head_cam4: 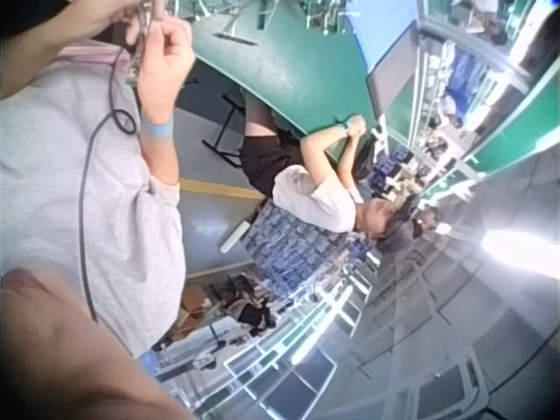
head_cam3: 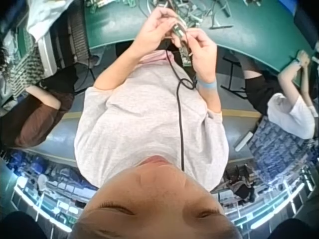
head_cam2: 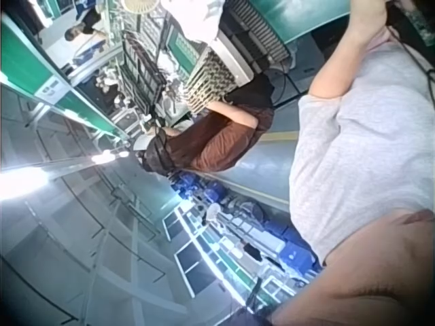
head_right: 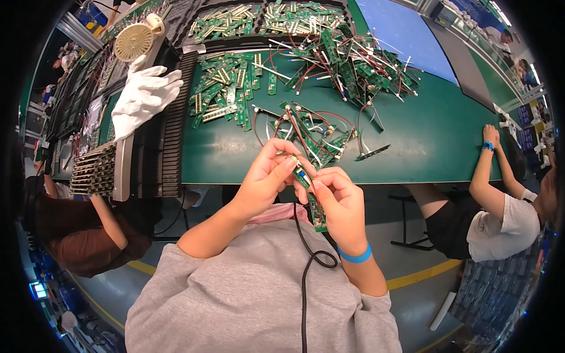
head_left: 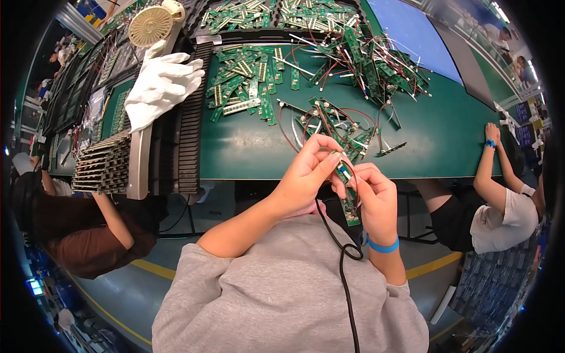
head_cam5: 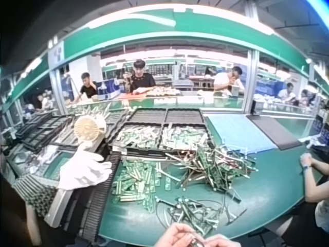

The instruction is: The person assembles electronic components by plugging wire connectors into circuit boards by hand and placing the assembled boards on the table.

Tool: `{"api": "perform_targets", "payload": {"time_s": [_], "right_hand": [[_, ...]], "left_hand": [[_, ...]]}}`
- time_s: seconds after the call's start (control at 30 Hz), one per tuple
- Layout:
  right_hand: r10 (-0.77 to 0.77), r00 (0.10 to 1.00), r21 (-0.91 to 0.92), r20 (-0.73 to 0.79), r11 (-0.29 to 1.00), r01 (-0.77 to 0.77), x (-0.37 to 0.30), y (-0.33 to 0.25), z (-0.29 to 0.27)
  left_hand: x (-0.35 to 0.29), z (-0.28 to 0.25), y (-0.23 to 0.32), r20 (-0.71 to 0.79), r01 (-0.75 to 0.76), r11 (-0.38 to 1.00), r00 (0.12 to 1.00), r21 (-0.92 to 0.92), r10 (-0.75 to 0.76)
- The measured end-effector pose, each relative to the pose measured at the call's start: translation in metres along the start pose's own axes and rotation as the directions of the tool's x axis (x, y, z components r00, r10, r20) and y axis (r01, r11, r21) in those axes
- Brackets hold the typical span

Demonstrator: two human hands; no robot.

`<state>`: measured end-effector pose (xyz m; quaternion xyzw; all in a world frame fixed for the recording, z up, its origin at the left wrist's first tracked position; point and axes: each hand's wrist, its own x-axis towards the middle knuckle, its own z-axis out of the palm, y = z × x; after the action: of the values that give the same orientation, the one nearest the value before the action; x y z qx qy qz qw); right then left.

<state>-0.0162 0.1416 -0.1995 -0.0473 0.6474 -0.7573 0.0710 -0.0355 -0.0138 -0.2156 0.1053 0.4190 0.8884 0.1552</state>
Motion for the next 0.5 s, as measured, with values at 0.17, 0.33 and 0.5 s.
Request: {"api": "perform_targets", "payload": {"time_s": [0.17, 0.33, 0.5], "right_hand": [[-0.007, 1.0, 0.007, 0.022, 1.0, 0.007, 0.0, 0.0034, -0.0034], [0.002, 1.0, 0.018, 0.023, 1.0, -0.002, 0.0, 0.001, -0.0012], [0.012, 1.0, 0.051, -0.015, 0.999, -0.011, -0.0013, -0.0003, 0.0017]], "left_hand": [[-0.0004, -0.0003, 0.0001, 0.011, 0.004, 1.0, 1.0, 0.009, -0.004], [-0.0006, -0.0006, -0.0009, 0.009, 0.012, 1.0, 1.0, -0.001, -0.012], [-0.0005, -0.0012, -0.0013, 0.01, 0.003, 1.0, 1.0, -0.016, -0.003]]}}
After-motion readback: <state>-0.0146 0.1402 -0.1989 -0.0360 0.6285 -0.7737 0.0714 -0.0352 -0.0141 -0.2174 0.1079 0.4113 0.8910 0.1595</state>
